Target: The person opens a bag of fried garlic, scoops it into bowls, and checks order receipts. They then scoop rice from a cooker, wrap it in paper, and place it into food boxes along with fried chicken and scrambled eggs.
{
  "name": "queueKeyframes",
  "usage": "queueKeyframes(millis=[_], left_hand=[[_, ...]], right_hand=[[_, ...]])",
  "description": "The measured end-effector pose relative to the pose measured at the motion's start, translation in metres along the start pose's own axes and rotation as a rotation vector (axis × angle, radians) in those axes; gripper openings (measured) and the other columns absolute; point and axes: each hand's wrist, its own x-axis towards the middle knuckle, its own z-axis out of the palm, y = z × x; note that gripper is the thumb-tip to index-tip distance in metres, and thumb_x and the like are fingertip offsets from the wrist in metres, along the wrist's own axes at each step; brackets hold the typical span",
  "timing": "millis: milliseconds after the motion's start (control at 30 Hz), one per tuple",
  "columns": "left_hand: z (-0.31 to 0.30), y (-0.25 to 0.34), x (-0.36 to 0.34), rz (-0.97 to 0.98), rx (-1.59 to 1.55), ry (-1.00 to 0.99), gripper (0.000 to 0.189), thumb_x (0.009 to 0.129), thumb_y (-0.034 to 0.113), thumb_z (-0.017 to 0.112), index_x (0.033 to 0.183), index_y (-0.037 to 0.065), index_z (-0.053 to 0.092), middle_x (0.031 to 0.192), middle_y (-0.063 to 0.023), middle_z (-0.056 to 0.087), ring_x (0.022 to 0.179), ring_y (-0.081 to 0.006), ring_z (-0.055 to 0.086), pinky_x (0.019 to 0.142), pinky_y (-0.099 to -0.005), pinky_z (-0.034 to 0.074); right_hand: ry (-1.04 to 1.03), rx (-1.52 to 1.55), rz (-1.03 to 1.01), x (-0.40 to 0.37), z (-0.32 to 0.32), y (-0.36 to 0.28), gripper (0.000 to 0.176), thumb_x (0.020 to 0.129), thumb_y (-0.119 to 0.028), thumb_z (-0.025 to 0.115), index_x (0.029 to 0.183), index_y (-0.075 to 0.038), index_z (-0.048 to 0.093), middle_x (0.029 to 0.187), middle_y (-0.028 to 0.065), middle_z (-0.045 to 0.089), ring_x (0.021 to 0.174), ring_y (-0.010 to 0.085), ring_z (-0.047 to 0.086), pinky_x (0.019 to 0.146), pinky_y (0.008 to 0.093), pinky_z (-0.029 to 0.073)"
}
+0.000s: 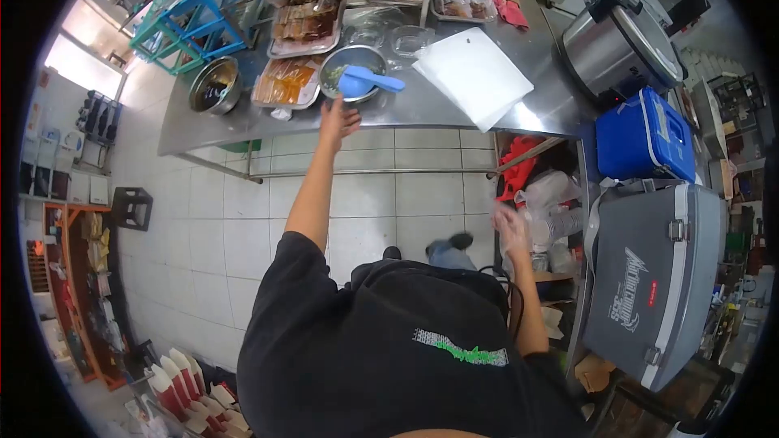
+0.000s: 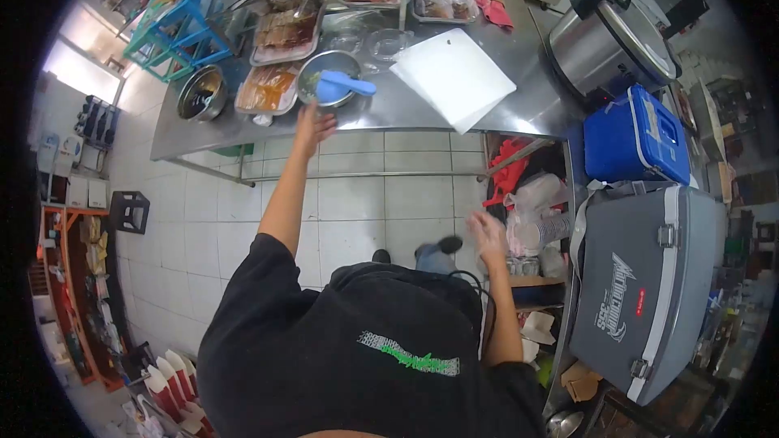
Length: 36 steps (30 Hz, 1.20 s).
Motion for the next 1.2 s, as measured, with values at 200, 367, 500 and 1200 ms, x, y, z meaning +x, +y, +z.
queueKeyframes(millis=[200, 367, 500, 1200], left_hand=[[0.012, -0.007, 0.064, 0.091, -0.126, 0.010, 0.034, 0.093, 0.032, 0.049, 0.111, 0.003, 0.055, 0.107, -0.0124, 0.062, 0.072, -0.0226, 0.065, 0.068, -0.0334, 0.056], [0.053, 0.005, -0.013, 0.064, 0.405, 0.013, 0.030, 0.091, 0.028, 0.048, 0.091, 0.000, 0.057, 0.065, -0.0045, 0.052, 0.062, -0.0210, 0.064, 0.051, -0.0291, 0.051], [0.167, 0.003, -0.056, -0.056, 0.367, -0.121, 0.036, 0.087, 0.019, 0.044, 0.105, -0.010, 0.053, 0.088, -0.0154, 0.063, 0.065, -0.0238, 0.066, 0.057, -0.0326, 0.058], [0.466, -0.052, 0.070, -0.300, 0.459, -0.751, 0.054, 0.087, 0.004, 0.048, 0.136, -0.001, 0.025, 0.098, -0.0226, 0.061, 0.068, -0.0277, 0.068, 0.058, -0.0329, 0.060]], right_hand=[[-0.084, -0.416, -0.380, 0.152, -0.026, -0.135, 0.024, 0.086, -0.022, 0.060, 0.105, -0.008, 0.067, 0.098, 0.0153, 0.066, 0.089, 0.0280, 0.064, 0.080, 0.0347, 0.049], [0.327, -0.307, -0.657, 0.309, -0.170, -0.235, 0.027, 0.087, -0.026, 0.060, 0.105, -0.008, 0.067, 0.104, 0.0112, 0.066, 0.099, 0.0256, 0.062, 0.087, 0.0327, 0.047], [0.772, -0.827, -0.912, 0.446, -0.287, -0.283, 0.034, 0.088, -0.025, 0.054, 0.119, -0.013, 0.058, 0.108, 0.0127, 0.061, 0.099, 0.0306, 0.059, 0.085, 0.0417, 0.047], [0.442, -1.508, -0.157, 0.506, -0.615, -0.326, 0.040, 0.085, -0.010, 0.053, 0.123, -0.021, 0.049, 0.106, 0.0127, 0.060, 0.089, 0.0298, 0.062, 0.079, 0.0401, 0.051]])
